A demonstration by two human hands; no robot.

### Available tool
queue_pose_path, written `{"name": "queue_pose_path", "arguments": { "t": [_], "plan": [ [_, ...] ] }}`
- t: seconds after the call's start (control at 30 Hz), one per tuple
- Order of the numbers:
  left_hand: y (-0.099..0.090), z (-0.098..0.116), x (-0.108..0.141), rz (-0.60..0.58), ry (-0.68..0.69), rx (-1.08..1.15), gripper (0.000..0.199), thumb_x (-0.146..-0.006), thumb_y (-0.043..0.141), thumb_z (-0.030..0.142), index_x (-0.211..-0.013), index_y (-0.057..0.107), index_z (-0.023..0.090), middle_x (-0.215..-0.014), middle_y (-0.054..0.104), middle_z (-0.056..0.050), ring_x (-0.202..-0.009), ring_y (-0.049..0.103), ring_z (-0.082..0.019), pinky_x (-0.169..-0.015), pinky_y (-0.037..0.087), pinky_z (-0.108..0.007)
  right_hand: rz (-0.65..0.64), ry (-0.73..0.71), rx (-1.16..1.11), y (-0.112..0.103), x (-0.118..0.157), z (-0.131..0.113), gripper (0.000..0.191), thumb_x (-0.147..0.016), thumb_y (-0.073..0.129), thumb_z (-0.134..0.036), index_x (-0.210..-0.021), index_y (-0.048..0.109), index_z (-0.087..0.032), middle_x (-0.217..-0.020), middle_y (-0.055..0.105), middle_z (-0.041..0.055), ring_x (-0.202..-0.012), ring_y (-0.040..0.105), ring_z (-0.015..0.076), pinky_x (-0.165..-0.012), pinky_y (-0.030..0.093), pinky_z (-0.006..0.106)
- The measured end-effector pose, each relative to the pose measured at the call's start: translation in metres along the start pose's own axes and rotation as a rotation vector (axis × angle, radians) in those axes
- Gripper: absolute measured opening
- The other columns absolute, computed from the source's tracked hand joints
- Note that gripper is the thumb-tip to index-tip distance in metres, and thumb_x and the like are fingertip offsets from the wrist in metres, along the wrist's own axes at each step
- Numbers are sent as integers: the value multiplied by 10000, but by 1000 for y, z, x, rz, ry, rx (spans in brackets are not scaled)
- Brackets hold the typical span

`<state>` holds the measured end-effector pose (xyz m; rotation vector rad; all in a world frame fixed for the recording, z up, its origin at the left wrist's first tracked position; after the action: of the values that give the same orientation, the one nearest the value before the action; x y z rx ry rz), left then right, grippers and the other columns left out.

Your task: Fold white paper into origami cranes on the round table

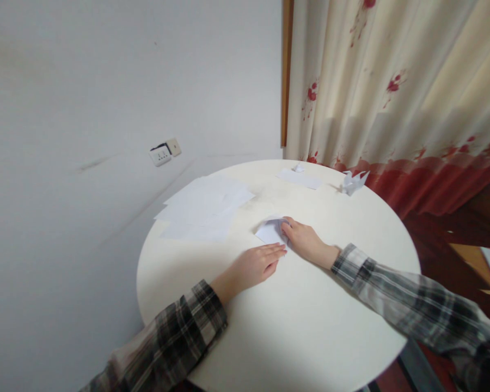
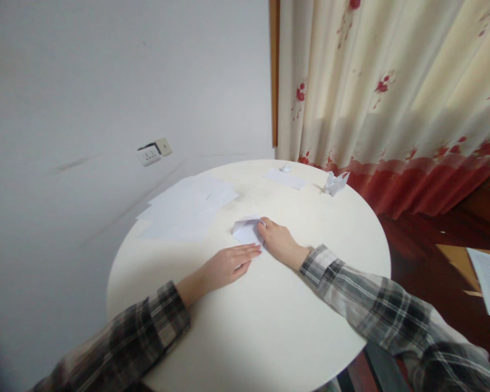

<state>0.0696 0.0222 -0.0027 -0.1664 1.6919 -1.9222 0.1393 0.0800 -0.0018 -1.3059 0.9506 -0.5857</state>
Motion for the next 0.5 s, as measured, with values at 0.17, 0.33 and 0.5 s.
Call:
{"name": "queue_pose_path", "arguments": {
  "t": [0.17,0.33,0.5],
  "plan": [
    [0,0,0,1,1,-5,355,-859,371,134,-1187,509,138,-1270,522,-76,-1203,448,-137,-1044,352,-314,-2,5,0,-1,0,0,202,-908,355,-189,-1075,457,-137,-1192,477,135,-883,577,172,-643,472,252],
    [2,-1,0,-7,-3,-16,350,-858,365,139,-1173,519,137,-1265,526,-78,-1202,451,-147,-1037,362,-321,-5,14,3,0,0,0,205,-915,339,-201,-1066,461,-137,-1200,474,137,-871,581,175,-638,471,257],
    [-3,0,-1,19,-13,-20,337,-850,372,129,-1141,541,148,-1235,552,-67,-1183,464,-140,-1032,358,-299,10,-4,-17,-3,1,-1,180,-895,370,-172,-1042,468,-139,-1181,485,124,-861,577,169,-646,464,250]
  ]
}}
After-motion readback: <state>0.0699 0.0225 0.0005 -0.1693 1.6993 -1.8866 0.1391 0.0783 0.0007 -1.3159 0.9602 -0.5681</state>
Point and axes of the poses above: each hand's wrist, its own x-axis away from the middle knuckle, its own y-axis out of the palm, z = x × y, the point moved 9 cm from there along -x, towards the middle knuckle
